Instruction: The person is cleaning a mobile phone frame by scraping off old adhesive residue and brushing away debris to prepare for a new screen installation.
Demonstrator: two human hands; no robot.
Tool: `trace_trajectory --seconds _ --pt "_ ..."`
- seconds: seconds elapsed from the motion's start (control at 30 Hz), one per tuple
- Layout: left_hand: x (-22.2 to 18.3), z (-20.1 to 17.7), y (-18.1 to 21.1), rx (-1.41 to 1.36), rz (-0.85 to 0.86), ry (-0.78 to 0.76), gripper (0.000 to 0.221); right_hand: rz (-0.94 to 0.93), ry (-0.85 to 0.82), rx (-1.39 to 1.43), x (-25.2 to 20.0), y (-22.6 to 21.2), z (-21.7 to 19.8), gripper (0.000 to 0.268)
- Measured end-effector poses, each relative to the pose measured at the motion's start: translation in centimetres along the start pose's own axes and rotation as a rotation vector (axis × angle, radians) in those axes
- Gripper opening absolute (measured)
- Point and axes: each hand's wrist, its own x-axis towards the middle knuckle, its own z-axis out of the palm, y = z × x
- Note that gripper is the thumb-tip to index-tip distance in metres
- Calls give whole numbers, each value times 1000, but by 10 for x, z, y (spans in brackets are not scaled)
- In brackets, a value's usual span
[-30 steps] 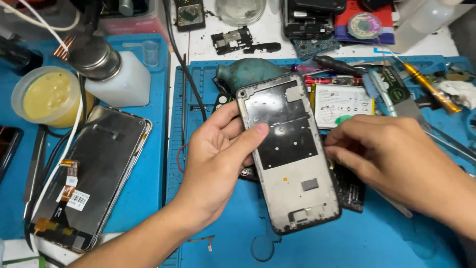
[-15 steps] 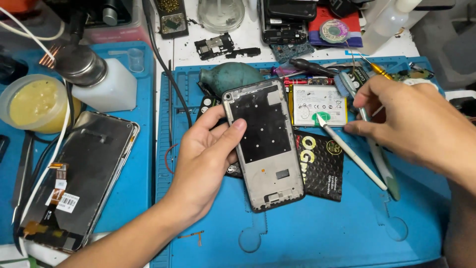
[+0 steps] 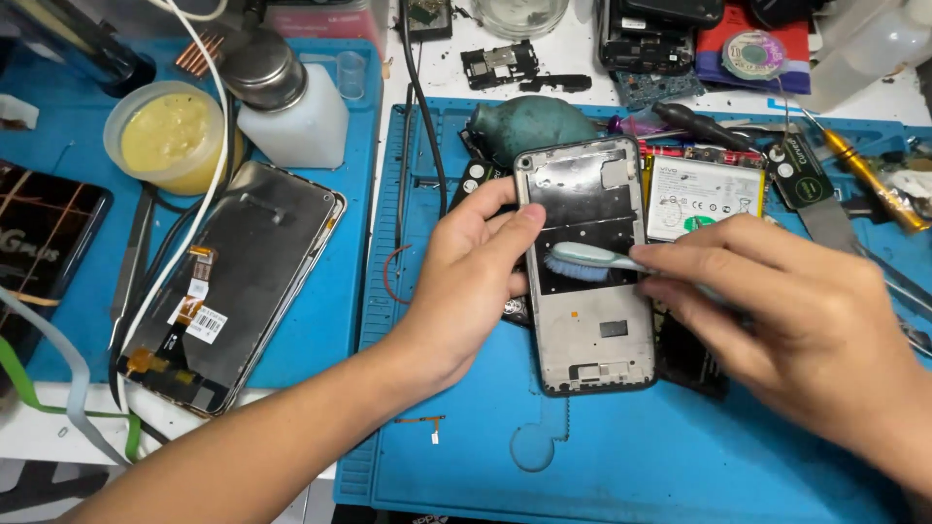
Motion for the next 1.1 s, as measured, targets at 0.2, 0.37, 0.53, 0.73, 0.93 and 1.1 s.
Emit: trace_trajectory --seconds 0.2,0.37,0.53,0.73,0.93,1.1 --pt "8 -5 -16 -70 99 -37 26 -4 -67 -22 -20 0 28 35" --pt "8 -6 -15 -21 66 -10 22 -52 -326 106 -21 0 13 31" --pt "8 -6 -19 -43 84 -30 20 23 -93 137 -13 -13 3 30" --pt "7 -4 -14 47 65 5 17 -15 -271 64 -28 4 12 47" --pt "8 -4 -16 34 66 -10 22 -7 -378 306 -18 3 2 42" --pt "11 -4 -19 -25 59 9 23 64 -251 105 -22 3 16 43"
